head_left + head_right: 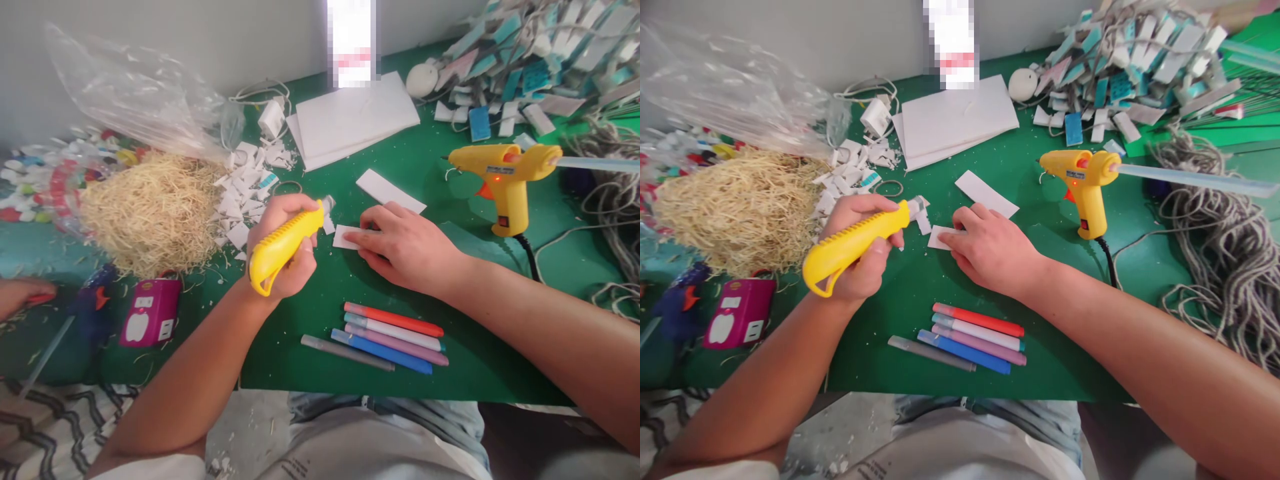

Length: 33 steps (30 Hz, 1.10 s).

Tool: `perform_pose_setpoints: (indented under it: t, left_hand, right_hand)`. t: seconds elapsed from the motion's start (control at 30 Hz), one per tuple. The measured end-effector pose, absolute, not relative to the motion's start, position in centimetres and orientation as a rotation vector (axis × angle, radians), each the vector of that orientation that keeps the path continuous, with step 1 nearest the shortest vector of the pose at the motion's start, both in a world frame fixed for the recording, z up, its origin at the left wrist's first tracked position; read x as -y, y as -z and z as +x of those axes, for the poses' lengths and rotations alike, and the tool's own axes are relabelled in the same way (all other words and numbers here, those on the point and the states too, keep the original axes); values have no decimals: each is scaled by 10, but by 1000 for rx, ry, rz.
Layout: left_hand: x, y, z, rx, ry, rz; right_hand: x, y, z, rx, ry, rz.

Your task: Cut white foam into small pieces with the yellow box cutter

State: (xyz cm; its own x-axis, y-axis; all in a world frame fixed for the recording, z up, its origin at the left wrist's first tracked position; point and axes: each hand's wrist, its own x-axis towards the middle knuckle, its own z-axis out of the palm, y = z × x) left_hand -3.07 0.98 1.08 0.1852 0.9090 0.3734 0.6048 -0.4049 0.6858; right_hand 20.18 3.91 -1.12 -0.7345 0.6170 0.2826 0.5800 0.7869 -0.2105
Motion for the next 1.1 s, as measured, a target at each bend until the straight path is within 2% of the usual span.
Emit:
perform_pose_setpoints:
  t: [0.1,0.3,0.73,1.1]
  left_hand:
    - [-5,-11,-27,-1507,-993,2148]
    - [-6,-5,-24,-1453,-1129,2333]
    - [-11,-3,-19,-1422,-1065,2480]
    - [-13,-9,-20,-1162,-1067,2708]
  right_hand:
    - [-39,10,202,2648,-131,-920]
    - [-38,11,200,2631,-97,-912]
    - [-39,14,199,2650,-98,-971]
    - [-37,14,197,2638,-150,-998]
